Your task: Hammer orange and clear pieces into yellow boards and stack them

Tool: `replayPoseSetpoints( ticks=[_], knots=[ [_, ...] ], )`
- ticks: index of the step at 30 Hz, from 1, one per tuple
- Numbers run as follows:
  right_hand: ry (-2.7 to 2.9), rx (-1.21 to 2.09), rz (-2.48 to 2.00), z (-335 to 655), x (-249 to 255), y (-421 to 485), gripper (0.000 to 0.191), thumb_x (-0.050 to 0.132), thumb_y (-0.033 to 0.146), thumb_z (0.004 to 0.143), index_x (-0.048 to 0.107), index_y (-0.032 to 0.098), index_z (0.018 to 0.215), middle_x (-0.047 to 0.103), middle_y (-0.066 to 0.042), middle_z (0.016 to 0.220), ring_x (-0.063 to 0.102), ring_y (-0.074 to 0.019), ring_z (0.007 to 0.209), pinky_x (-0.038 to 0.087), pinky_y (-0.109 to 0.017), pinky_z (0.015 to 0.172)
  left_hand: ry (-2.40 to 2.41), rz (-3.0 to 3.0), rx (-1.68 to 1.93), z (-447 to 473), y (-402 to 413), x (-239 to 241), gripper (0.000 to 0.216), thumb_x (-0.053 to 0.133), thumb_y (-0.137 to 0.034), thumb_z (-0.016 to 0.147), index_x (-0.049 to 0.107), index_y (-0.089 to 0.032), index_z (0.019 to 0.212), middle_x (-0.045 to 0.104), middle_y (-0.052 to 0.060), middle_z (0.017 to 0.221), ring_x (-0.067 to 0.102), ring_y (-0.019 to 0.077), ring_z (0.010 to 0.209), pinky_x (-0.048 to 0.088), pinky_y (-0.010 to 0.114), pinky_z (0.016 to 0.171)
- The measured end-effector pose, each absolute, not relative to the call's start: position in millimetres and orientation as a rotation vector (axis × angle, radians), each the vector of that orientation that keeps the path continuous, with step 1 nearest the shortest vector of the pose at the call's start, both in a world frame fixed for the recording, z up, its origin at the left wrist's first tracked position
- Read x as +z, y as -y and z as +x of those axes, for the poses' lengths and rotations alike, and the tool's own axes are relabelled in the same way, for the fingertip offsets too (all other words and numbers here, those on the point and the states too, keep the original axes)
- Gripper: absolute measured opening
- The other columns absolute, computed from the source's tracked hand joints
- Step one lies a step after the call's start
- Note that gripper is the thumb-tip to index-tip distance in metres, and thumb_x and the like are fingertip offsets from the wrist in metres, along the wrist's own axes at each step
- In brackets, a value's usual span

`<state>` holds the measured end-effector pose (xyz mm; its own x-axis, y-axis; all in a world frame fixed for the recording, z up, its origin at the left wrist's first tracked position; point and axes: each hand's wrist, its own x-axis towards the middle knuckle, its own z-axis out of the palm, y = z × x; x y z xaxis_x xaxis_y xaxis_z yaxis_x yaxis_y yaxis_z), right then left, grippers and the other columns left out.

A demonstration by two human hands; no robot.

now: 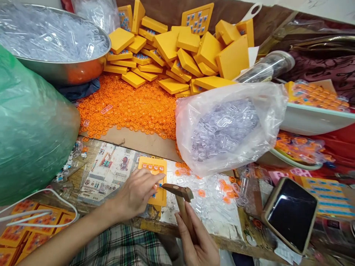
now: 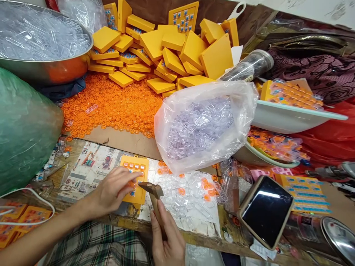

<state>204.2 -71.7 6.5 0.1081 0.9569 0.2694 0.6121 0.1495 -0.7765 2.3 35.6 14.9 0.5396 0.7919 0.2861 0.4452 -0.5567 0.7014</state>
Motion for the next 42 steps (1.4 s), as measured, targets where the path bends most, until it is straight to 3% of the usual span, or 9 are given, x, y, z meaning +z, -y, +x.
replayPoseSetpoints(
  ticks=[9, 15, 18, 20, 22, 26, 31, 37, 42],
  knots=[
    [1.935, 0.423, -1.442, 205.2, 19.9, 70.0, 0.07, 0.05, 0.0, 0.089, 0.033, 0.031, 0.149, 0.069, -0.006, 0.114, 0.069, -0.0172, 0.099, 0.057, -0.025, 0.08, -1.039, 2.05, 0.903, 6.3, -28.9, -9.6, 0.061, 0.055, -0.011, 0.089, 0.033, -0.024, 0.144, 0.074, 0.003, 0.101, 0.063, 0.0215, 0.092, 0.051, 0.042, 0.085],
    [2.064, 0.524, -1.522, 206.4, 22.9, 65.4, 0.065, 0.044, 0.004, 0.092, 0.031, 0.03, 0.15, 0.071, -0.006, 0.109, 0.071, -0.015, 0.089, 0.058, -0.021, 0.074, -1.051, 1.956, 0.926, 2.5, -22.4, -1.1, 0.064, 0.058, -0.009, 0.084, 0.037, -0.023, 0.143, 0.073, 0.003, 0.1, 0.065, 0.02, 0.095, 0.053, 0.039, 0.088],
    [1.913, 0.514, -1.526, 207.6, 19.5, 65.3, 0.061, 0.049, 0.007, 0.092, 0.039, 0.032, 0.147, 0.07, -0.004, 0.116, 0.071, -0.0167, 0.096, 0.058, -0.024, 0.081, -1.132, 1.952, 0.996, -7.5, -43.2, 8.9, 0.051, 0.066, -0.019, 0.082, 0.053, -0.019, 0.131, 0.072, 0.006, 0.103, 0.065, 0.0204, 0.098, 0.053, 0.036, 0.09],
    [1.749, 0.478, -1.559, 208.2, 17.2, 65.6, 0.059, 0.054, 0.009, 0.09, 0.045, 0.033, 0.143, 0.068, -0.003, 0.122, 0.07, -0.0186, 0.101, 0.057, -0.028, 0.088, -1.311, 1.996, 1.099, -11.4, -73.7, 12.1, 0.029, 0.062, -0.02, 0.086, 0.065, -0.017, 0.114, 0.072, 0.008, 0.105, 0.065, 0.021, 0.099, 0.053, 0.036, 0.092],
    [1.628, 0.452, -1.599, 208.0, 16.6, 64.8, 0.056, 0.058, 0.01, 0.088, 0.049, 0.033, 0.139, 0.067, -0.001, 0.126, 0.07, -0.0203, 0.105, 0.056, -0.031, 0.092, -1.529, 2.035, 1.074, -8.9, -111.5, 10.5, 0.022, 0.054, -0.015, 0.089, 0.07, -0.016, 0.104, 0.072, 0.009, 0.106, 0.065, 0.0213, 0.103, 0.05, 0.036, 0.096],
    [1.563, 0.427, -1.621, 206.5, 18.2, 63.4, 0.051, 0.062, 0.012, 0.086, 0.056, 0.03, 0.134, 0.067, -0.001, 0.126, 0.07, -0.022, 0.105, 0.057, -0.034, 0.093, -1.537, 2.071, 0.927, 10.5, -170.5, -0.2, 0.021, 0.057, -0.007, 0.084, 0.073, -0.015, 0.095, 0.073, 0.01, 0.103, 0.065, 0.0233, 0.099, 0.051, 0.036, 0.094],
    [1.467, 0.415, -1.739, 208.1, 13.9, 71.5, 0.042, 0.067, 0.019, 0.085, 0.063, 0.024, 0.126, 0.071, -0.002, 0.119, 0.071, -0.0224, 0.102, 0.058, -0.031, 0.091, -1.499, 2.078, 0.793, 19.4, -181.0, -7.0, 0.02, 0.055, -0.005, 0.084, 0.072, -0.014, 0.089, 0.073, 0.009, 0.09, 0.066, 0.0209, 0.088, 0.052, 0.033, 0.086],
    [1.374, 0.499, -1.815, 210.7, 8.8, 72.2, 0.041, 0.065, 0.029, 0.086, 0.064, 0.02, 0.126, 0.067, -0.004, 0.126, 0.067, -0.025, 0.11, 0.053, -0.038, 0.099, -1.479, 2.055, 0.707, 10.8, -176.9, -5.3, 0.012, 0.058, -0.022, 0.092, 0.066, -0.014, 0.091, 0.07, 0.004, 0.091, 0.066, 0.0168, 0.087, 0.054, 0.036, 0.082],
    [1.397, 0.56, -1.749, 208.5, 7.2, 68.8, 0.043, 0.065, 0.026, 0.086, 0.062, 0.022, 0.129, 0.065, -0.005, 0.129, 0.066, -0.0255, 0.113, 0.052, -0.04, 0.1, -1.453, 2.045, 0.692, 13.9, -172.7, -7.1, 0.012, 0.06, -0.021, 0.09, 0.066, -0.014, 0.083, 0.068, 0.002, 0.084, 0.065, 0.0154, 0.079, 0.055, 0.033, 0.077]
  ],
)
